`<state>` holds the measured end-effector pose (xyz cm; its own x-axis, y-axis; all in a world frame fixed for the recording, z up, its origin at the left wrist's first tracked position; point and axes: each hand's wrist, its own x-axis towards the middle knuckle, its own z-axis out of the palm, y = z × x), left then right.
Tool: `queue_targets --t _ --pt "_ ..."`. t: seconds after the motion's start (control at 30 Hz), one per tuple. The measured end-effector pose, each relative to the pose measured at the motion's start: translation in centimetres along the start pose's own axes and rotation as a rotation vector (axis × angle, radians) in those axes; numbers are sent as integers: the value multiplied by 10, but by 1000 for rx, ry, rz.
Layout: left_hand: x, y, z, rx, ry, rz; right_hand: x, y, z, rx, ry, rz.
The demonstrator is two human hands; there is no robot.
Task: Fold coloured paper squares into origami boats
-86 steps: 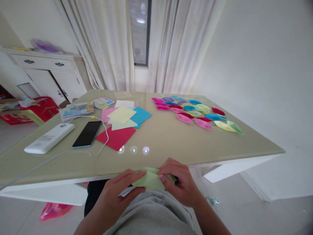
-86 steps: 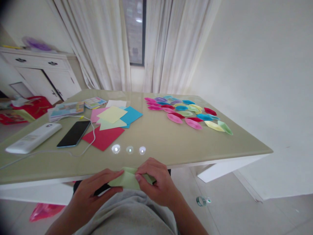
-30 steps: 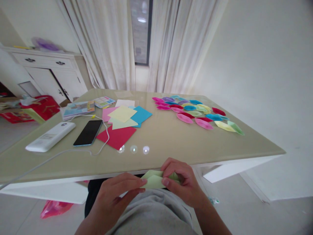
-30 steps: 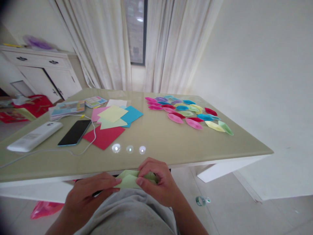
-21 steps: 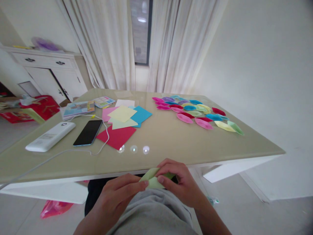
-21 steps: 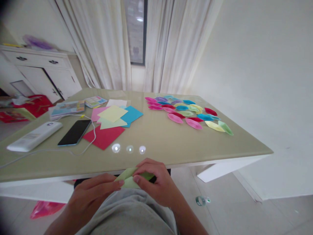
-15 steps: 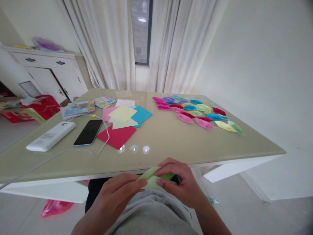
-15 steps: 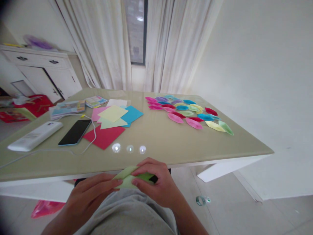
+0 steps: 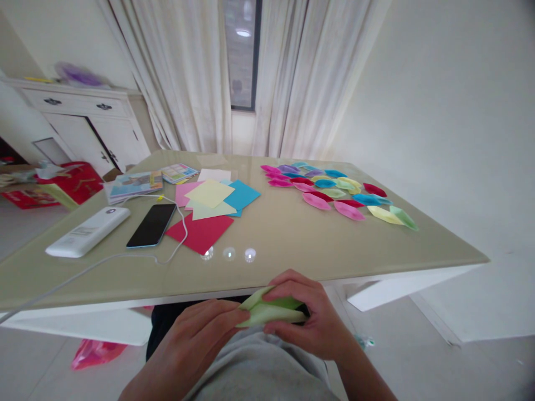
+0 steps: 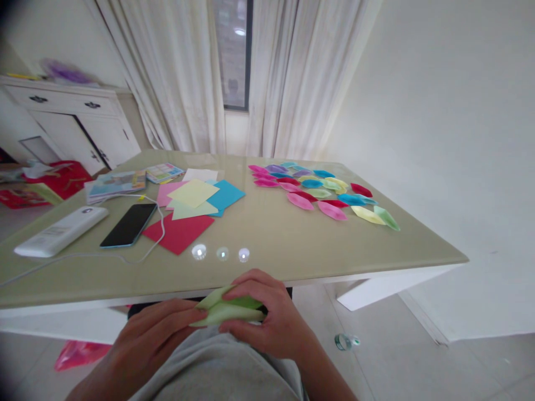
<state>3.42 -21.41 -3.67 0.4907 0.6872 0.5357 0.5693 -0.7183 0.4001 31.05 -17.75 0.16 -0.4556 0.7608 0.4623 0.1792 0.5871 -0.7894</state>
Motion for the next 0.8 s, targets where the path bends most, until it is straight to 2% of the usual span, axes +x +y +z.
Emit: queue_targets --t 0.2,0.47,0.8 --pt "10 5 0 72 153 28 -2 0 -1 -70 -34 -47" --pt "10 11 5 36 154 1 0 -8 3 -318 -78 -139" --pt "20 16 8 -18 184 2 -2 -9 7 -456 -78 -114"
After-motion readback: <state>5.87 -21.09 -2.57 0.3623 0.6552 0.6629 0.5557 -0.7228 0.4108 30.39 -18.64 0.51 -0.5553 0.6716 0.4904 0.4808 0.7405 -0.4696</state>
